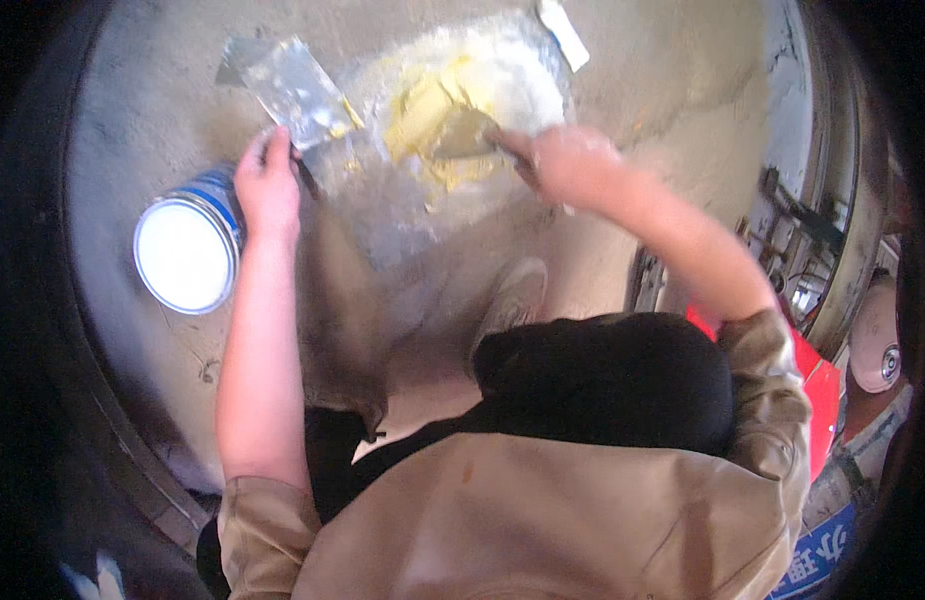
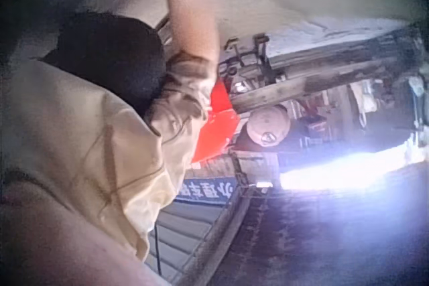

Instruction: The person kneels on the floor and uses a putty knife to mix a yellow paste with a white powder on a plastic sheet. They repeatedly scoop white powder from a can and blend it into the yellow mixture until a uniform consistency is achieved.

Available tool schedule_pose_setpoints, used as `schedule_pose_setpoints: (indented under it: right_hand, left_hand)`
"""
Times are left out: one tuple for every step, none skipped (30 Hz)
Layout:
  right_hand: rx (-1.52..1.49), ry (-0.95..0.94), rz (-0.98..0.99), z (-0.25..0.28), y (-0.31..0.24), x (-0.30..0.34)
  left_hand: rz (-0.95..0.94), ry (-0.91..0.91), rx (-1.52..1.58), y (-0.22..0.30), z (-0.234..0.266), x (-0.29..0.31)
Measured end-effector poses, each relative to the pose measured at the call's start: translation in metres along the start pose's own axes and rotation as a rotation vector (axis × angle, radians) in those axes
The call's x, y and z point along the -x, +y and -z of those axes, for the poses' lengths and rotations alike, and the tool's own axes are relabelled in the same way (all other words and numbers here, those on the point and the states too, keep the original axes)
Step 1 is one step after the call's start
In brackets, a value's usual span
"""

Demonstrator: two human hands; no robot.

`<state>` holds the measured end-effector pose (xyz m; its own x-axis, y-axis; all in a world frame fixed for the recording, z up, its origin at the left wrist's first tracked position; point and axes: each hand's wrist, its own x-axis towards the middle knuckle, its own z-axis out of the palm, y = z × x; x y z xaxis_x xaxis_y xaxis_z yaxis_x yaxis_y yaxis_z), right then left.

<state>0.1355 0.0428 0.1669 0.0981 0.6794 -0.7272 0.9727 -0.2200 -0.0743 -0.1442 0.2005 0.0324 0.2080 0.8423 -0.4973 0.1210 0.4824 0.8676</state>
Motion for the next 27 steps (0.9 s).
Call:
schedule_pose_setpoints:
  right_hand:
    - [-0.026,0.008,-0.039,-0.006,0.004,0.008]
    - [-0.083,0.013,-0.076,-0.015,0.008,0.013]
    - [-0.135,0.115,-0.039,-0.026,0.014,0.023]
    - [-0.183,0.143,-0.039,-0.039,0.017,0.021]
    - [-0.241,0.168,-0.040,-0.051,0.021,0.021]
    - [-0.294,0.262,-0.001,-0.063,0.023,0.024]
    - [-0.326,0.237,-0.004,-0.073,0.024,0.023]
    - [-0.358,0.220,-0.028,-0.080,0.028,0.026]
    - [-0.386,0.202,-0.066,-0.086,0.031,0.028]
    - [-0.433,0.155,-0.079,-0.089,0.033,0.029]
    - [-0.432,0.142,-0.061,-0.093,0.033,0.030]
    - [-0.424,0.155,-0.043,-0.093,0.036,0.030]
    - [-0.412,0.170,-0.023,-0.094,0.036,0.031]
    - [-0.428,0.179,-0.019,-0.093,0.037,0.030]
    - [-0.441,0.186,-0.011,-0.093,0.036,0.030]
    - [-0.450,0.193,0.003,-0.094,0.036,0.028]
    - [-0.456,0.190,-0.007,-0.095,0.036,0.026]
    - [-0.460,0.182,-0.016,-0.096,0.035,0.025]
    - [-0.466,0.181,-0.023,-0.097,0.034,0.022]
    - [-0.479,0.175,-0.027,-0.100,0.034,0.021]
    - [-0.492,0.179,-0.027,-0.102,0.034,0.020]
    - [-0.498,0.158,-0.045,-0.103,0.034,0.020]
    - [-0.504,0.175,-0.028,-0.105,0.035,0.020]
    - [-0.506,0.169,-0.029,-0.106,0.036,0.020]
    - [-0.509,0.165,-0.029,-0.107,0.037,0.020]
    - [-0.510,0.166,-0.027,-0.108,0.038,0.020]
    - [-0.510,0.169,-0.026,-0.109,0.039,0.020]
  left_hand:
    - [0.042,0.023,0.013,0.003,-0.002,0.001]
    - [0.056,0.028,0.001,0.005,-0.001,0.002]
    - [0.062,0.011,-0.010,0.008,-0.001,0.004]
    - [0.050,0.004,-0.032,0.010,0.003,-0.002]
    - [0.007,0.008,-0.100,0.012,0.007,-0.003]
    - [-0.030,0.002,-0.177,0.012,0.010,-0.003]
    - [-0.010,-0.004,-0.274,0.009,0.014,-0.002]
    - [-0.122,0.002,-0.449,0.009,0.017,0.000]
    - [-0.206,-0.012,-0.523,0.008,0.019,0.002]
    - [-0.235,0.027,-0.676,0.007,0.020,0.009]
    - [-0.314,0.070,-0.813,0.006,0.021,0.015]
    - [-0.264,0.087,-0.859,0.009,0.019,0.019]
    - [-0.265,0.107,-0.887,0.011,0.018,0.023]
    - [-0.269,0.131,-0.911,0.011,0.016,0.025]
    - [-0.254,0.108,-0.931,0.012,0.014,0.026]
    - [-0.249,0.096,-0.944,0.012,0.013,0.027]
    - [-0.241,0.087,-0.955,0.011,0.012,0.027]
    - [-0.207,0.044,-1.013,0.010,0.013,0.024]
    - [-0.216,0.045,-1.007,0.008,0.013,0.021]
    - [-0.220,0.047,-0.998,0.004,0.013,0.020]
    - [-0.223,0.050,-0.988,0.000,0.013,0.018]
    - [-0.226,0.047,-0.970,-0.004,0.012,0.016]
    - [-0.219,0.052,-0.993,-0.008,0.011,0.015]
    - [-0.215,0.050,-1.012,-0.010,0.011,0.014]
    - [-0.217,0.052,-1.030,-0.011,0.011,0.013]
    - [-0.176,0.053,-1.041,-0.013,0.010,0.013]
    - [-0.140,0.059,-1.048,-0.013,0.009,0.012]
